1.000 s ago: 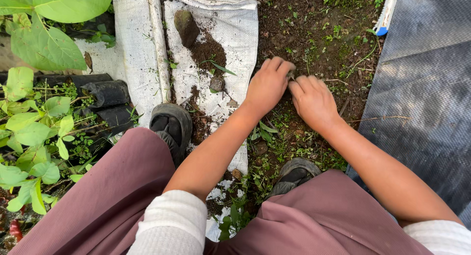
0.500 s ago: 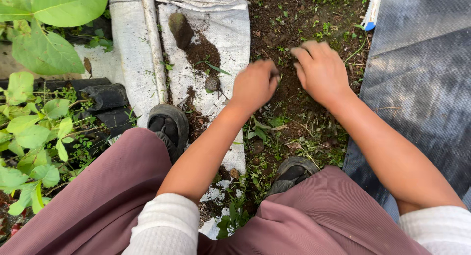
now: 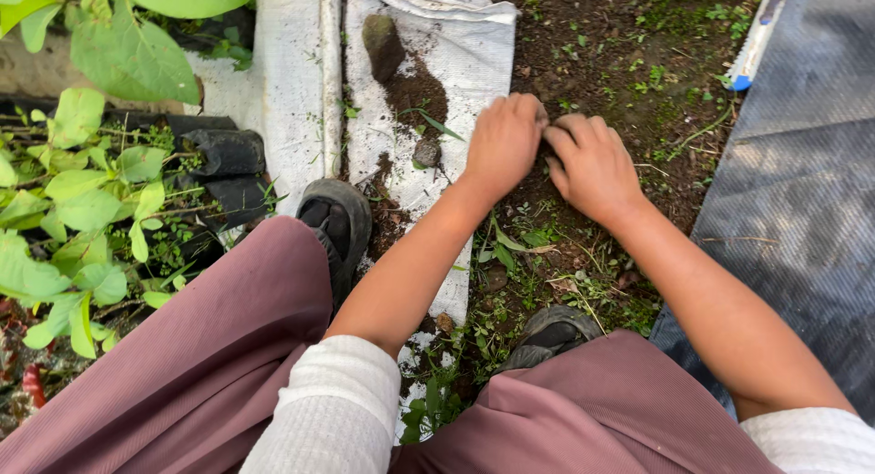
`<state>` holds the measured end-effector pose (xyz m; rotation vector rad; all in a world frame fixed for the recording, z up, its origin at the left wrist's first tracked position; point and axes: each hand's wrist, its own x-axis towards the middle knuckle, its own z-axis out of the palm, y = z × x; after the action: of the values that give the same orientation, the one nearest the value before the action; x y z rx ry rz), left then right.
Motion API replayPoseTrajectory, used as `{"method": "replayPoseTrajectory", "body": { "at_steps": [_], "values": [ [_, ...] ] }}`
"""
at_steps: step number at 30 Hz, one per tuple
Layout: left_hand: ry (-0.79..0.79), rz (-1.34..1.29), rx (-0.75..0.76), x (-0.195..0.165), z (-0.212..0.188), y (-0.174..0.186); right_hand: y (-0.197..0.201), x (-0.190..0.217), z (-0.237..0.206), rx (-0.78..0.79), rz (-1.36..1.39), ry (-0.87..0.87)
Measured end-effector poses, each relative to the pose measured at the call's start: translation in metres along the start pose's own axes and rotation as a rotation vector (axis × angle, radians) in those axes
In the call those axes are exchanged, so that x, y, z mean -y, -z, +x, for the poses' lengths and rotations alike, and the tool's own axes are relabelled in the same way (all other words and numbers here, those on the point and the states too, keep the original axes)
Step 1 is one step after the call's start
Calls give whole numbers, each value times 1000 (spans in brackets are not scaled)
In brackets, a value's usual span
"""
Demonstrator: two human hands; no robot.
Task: The person kneels beside rows of young seedlings in a nursery bed and pulls weeds out of the soil by hand, gathering the pulled weeds in one hand and tossing the clumps onto a black plastic sheet beside the bed. They work along the bed, clearing weeds from the soil around the seedlings.
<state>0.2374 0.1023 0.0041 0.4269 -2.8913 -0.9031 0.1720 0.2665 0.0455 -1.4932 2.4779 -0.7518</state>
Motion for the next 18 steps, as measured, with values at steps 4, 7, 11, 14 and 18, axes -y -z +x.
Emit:
{"method": "replayPoseTrajectory", "body": {
  "at_steps": [4,7,11,14,18],
  "values": [
    [148,-149,310,-9,-20,37,2,16,-2,196,40,-72],
    [305,-131,334,2,-27,72,18,31,-7,587,172,-217],
    [493,-7,-121,44,-26,104,24,54,2,589,184,-178],
    [423,114,-244,70,-35,106,4,59,30,197,124,6],
    [688,-39,-53,88,-44,80,-45,60,72,0,56,79]
  ]
}}
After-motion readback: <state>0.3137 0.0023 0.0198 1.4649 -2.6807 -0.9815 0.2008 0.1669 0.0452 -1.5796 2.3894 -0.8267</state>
